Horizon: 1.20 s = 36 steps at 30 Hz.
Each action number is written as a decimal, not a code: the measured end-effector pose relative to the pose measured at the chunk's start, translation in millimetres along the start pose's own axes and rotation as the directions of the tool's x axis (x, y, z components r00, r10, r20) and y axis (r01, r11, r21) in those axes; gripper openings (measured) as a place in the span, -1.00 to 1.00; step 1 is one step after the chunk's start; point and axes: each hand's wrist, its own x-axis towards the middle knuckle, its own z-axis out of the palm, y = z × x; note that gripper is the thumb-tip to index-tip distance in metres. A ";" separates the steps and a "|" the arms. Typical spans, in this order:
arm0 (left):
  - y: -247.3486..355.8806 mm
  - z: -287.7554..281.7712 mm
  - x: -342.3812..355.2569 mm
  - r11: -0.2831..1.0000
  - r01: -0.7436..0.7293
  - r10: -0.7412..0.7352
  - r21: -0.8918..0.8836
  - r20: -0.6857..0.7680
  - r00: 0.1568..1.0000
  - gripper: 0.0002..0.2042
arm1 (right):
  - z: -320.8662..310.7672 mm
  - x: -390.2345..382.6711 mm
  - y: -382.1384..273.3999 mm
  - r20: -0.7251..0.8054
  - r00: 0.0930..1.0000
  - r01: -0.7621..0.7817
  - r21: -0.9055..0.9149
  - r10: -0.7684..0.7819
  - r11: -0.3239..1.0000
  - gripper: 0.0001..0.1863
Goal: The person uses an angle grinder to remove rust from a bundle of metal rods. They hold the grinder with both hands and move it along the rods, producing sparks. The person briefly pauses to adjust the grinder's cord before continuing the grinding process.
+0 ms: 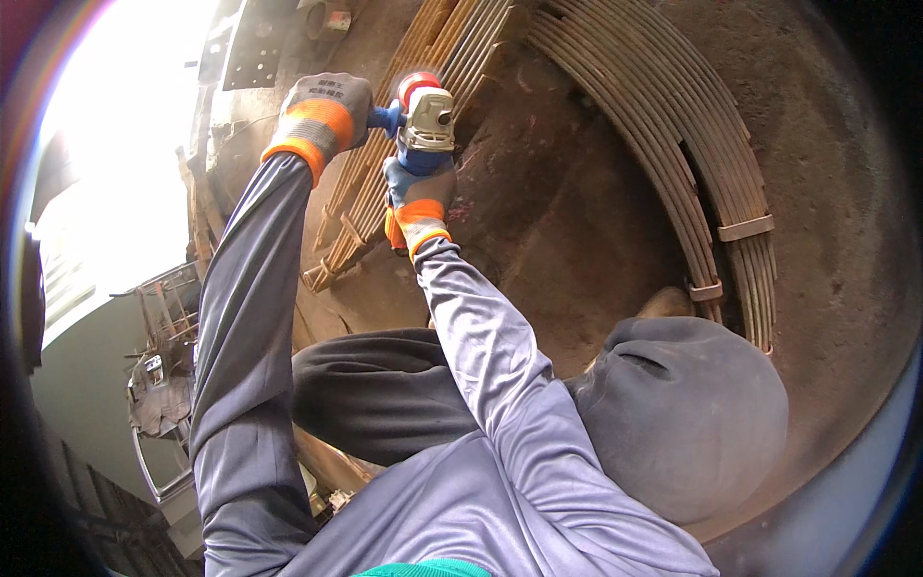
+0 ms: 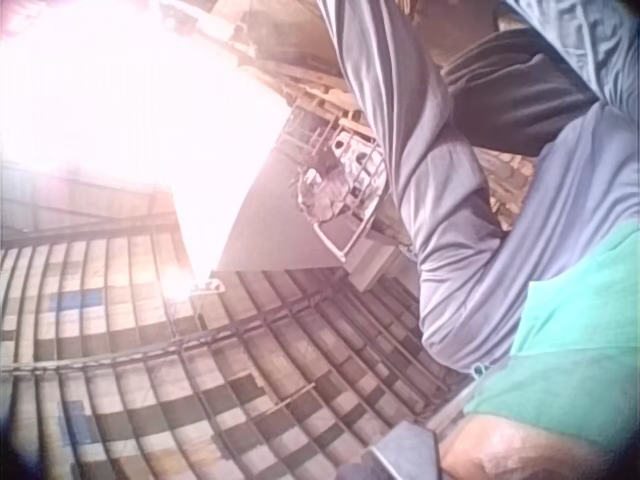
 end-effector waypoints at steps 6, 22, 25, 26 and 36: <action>0.0 -6.0 -10.5 0.999 -0.034 0.035 0.025 -0.031 0.999 -0.80 | 6.6 -2.7 12.8 -0.028 0.997 0.074 0.091 -0.072 0.993 -0.72; -0.3 -8.2 9.9 0.997 -0.048 0.051 0.053 -0.070 0.996 -0.81 | 2.7 5.5 -8.7 -0.003 0.987 0.161 0.008 -0.161 0.987 -0.69; -3.2 -10.2 11.2 0.997 -0.070 0.073 0.028 -0.105 0.992 -0.81 | 6.7 8.3 -13.0 -0.021 0.997 0.071 -0.021 -0.072 0.997 -0.70; -4.4 -9.0 12.3 0.997 -0.069 0.072 0.031 -0.099 0.993 -0.81 | 7.8 5.4 -16.9 -0.025 0.998 0.058 -0.013 -0.058 0.998 -0.69; -1.7 -14.0 14.2 0.998 -0.049 0.053 0.050 -0.084 0.995 -0.81 | 9.6 5.8 -17.6 -0.056 0.998 0.011 0.048 -0.009 0.999 -0.68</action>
